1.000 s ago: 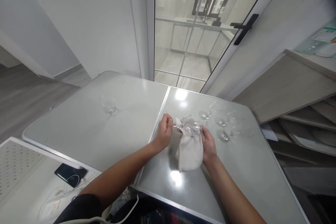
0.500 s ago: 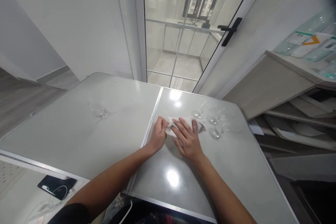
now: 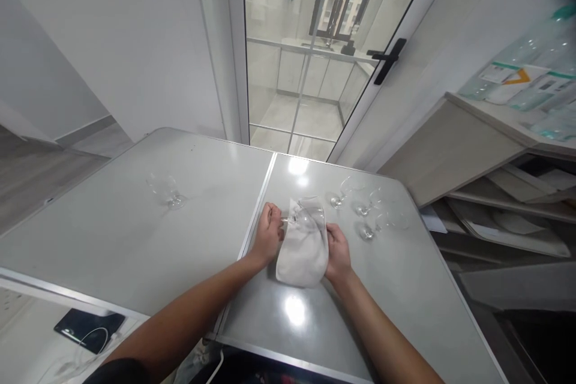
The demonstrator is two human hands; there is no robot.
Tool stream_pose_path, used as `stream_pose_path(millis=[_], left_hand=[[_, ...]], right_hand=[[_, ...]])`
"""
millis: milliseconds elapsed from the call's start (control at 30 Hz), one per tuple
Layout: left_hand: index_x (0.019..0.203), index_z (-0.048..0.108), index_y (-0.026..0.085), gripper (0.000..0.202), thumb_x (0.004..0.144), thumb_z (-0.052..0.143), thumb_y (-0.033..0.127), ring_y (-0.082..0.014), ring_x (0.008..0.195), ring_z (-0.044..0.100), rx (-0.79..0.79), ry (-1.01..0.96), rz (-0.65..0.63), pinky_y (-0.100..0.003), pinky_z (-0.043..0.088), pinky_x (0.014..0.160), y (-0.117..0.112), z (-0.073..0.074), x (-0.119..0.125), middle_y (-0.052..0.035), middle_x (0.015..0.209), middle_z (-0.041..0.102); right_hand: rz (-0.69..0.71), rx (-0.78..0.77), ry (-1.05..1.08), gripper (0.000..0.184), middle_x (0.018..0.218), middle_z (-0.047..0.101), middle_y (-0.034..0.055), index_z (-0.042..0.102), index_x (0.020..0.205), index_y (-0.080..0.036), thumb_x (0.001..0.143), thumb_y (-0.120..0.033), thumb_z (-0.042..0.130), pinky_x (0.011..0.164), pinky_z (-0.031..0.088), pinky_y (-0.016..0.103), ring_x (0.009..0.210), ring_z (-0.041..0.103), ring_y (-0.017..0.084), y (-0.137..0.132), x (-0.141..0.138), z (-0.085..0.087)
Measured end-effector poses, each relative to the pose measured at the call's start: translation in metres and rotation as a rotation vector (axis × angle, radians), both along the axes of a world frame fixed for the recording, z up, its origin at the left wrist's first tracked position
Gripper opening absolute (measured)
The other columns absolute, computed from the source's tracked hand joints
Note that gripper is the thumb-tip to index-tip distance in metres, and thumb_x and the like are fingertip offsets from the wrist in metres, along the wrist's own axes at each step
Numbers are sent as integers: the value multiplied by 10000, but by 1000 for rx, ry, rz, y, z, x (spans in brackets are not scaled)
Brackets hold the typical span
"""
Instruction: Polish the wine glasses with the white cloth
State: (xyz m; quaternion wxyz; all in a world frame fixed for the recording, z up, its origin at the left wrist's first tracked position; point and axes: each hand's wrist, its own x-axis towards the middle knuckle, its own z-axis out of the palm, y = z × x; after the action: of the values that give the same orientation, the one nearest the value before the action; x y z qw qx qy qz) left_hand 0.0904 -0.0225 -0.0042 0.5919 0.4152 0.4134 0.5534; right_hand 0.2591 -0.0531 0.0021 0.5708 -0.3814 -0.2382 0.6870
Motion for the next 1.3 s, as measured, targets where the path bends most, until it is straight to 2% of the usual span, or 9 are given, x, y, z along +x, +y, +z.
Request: stream_pose_path(millis=[100, 233, 367, 467, 600, 800, 1000, 1133, 1300], left_hand=[[806, 407, 216, 462, 931, 614, 609, -73, 553, 318, -74, -71, 19, -158, 284, 462, 3, -1, 4, 64, 696, 320], [805, 395, 226, 511, 859, 679, 648, -64, 528, 292, -179, -148, -30, -138, 187, 414, 8, -6, 5, 69, 699, 332], [822, 384, 232, 482, 909, 613, 647, -68, 534, 286, -158, -74, -106, -149, 189, 425, 9, -7, -1, 68, 721, 320], [861, 381, 239, 417, 978, 523, 613, -84, 542, 301, 13, 100, -144, -190, 243, 452, 8, -3, -7, 63, 738, 334], [872, 410, 224, 311, 1043, 452, 481, -118, 616, 368, 368, 412, -200, -262, 343, 581, 4, 1, -14, 36, 766, 404], [869, 447, 214, 255, 1057, 425, 385, -146, 688, 414, 652, 493, -223, -302, 358, 665, -1, -4, -17, 7, 801, 439], [847, 445, 217, 367, 1011, 519, 538, -92, 563, 335, 157, 104, -125, -219, 290, 496, 0, -3, -5, 41, 747, 388], [833, 442, 224, 467, 878, 682, 623, -91, 567, 399, -128, -222, -96, -177, 298, 415, 4, -6, 9, 40, 769, 433], [828, 450, 219, 472, 830, 740, 591, -127, 648, 505, -213, -342, -156, -203, 406, 460, 5, -9, 13, 26, 754, 497]], right_hand=[[-65, 199, -219, 365, 1168, 773, 82, 729, 1212, -225, 913, -425, 663, 1021, 546, 436, 1136, 709, 306, -8, -10, -6], [-230, 414, -540, 633, 1519, 564, 87, 366, 1588, -308, 1001, -394, 588, 1140, 464, 445, 1385, 557, 262, -10, -13, -20], [-302, 841, -1171, 496, 1594, 459, 103, 534, 1489, -294, 996, -253, 573, 1215, 369, 515, 1505, 408, 309, 0, 7, -23], [-279, 961, -1358, 448, 1512, 520, 127, 639, 1378, -282, 932, -246, 660, 1189, 389, 537, 1427, 491, 340, 5, 18, -13], [-215, 665, -1189, 280, 1136, 694, 101, 729, 1168, -216, 942, -358, 645, 935, 536, 401, 1049, 672, 274, 5, 9, -7], [-49, 8, -451, 341, 619, 640, 12, 673, 723, -157, 838, -470, 748, 533, 435, 273, 570, 575, 177, 9, -3, -13], [103, -138, 114, 390, 864, 785, 98, 760, 1040, -168, 907, -514, 639, 694, 602, 390, 820, 749, 288, 6, -1, 2], [23, -27, 186, 490, 1076, 794, 88, 714, 1244, -225, 933, -578, 577, 935, 589, 476, 1079, 732, 315, 3, -6, 4], [-27, 38, 85, 439, 1131, 785, 70, 684, 1258, -240, 857, -399, 762, 976, 572, 459, 1097, 725, 305, -5, -23, 5]])
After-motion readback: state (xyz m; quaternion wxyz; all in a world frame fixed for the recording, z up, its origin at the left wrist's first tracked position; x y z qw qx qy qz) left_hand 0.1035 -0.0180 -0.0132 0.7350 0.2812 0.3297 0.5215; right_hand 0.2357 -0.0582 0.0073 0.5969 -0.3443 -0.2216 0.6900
